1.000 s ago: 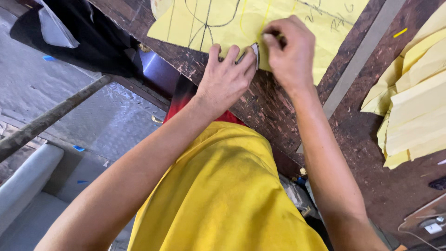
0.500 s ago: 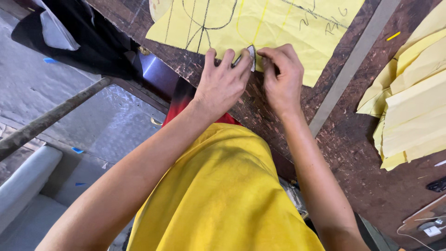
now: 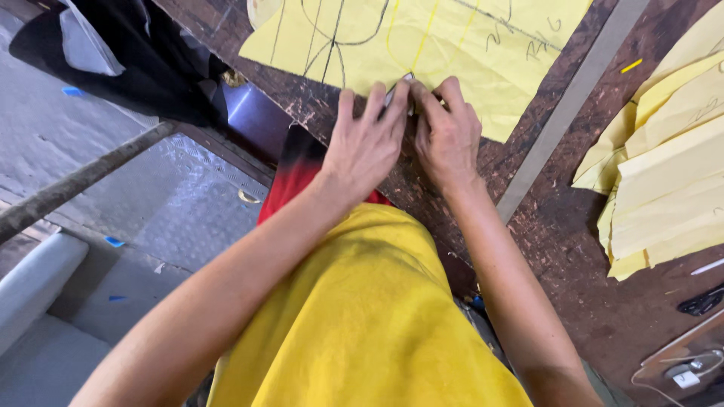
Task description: The person traces outlines on a yellow paper pattern using a small curved template and a straight ruler. They reposition the templates to draw curved and straight lines on the pattern, which is laid on a wooden table.
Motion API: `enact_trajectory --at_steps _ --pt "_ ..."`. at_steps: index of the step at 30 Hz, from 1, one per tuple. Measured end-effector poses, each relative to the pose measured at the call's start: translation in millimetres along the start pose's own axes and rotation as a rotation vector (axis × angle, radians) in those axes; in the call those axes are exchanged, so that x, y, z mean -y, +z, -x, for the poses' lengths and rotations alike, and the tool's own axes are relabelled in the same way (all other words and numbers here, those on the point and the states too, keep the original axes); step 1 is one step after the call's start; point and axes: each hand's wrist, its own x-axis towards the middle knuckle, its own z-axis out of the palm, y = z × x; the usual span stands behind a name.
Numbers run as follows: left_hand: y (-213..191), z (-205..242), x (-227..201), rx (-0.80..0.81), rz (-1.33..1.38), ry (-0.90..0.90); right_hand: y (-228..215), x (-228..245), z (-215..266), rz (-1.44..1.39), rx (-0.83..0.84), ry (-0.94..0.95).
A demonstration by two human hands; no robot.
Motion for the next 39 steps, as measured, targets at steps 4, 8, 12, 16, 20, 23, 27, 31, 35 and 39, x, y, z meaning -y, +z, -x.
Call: enact_trajectory --at_steps 4,8,12,16,20,23,27,31,35,39 --pt "-5.2 8.9 -15.2 0.034 -0.005 -0.031 -0.6 1.4 -4.5 -0.01 0.01 0.005" --pt "-7.6 13.1 -20.1 0.085 -0.007 -0.027 1.1 0.4 -4.5 -0.035 0.006 0.012" --pt "-12.9 9.8 -22.2 0.1 -0.051 -0.047 0.9 1.4 -4.9 -0.067 0.034 0.058" --pt "-17.6 6.8 -25.6 0.123 -0.042 -0.054 -6.1 -2.5 -14.4 -0.324 0.044 0.194" --pt "-16.2 8.3 -27.2 0.126 -0.02 -0.066 -8.4 -9.2 -28.4 -0.415 0.065 0.245" --pt "-16.0 9.6 -27.3 0.121 0.0 -0.075 -7.8 -10.3 -34.6 -0.351 0.09 0.211" --pt "-16.3 9.6 -28.7 0.104 0.001 -0.087 -8.2 -8.0 -39.9 -0.354 0.091 0.158" --pt "-14.3 10.3 -29.5 0.084 0.041 -0.104 -5.0 -6.8 -43.3 -0.317 0.109 0.139" --pt "-11.9 9.3 -28.7 0.084 0.031 -0.108 0.0 -11.4 -46.8 -0.298 0.099 0.095" --pt "-14.2 12.3 -30.4 0.085 0.041 -0.111 2.7 -12.4 -44.0 -0.257 0.097 0.027"
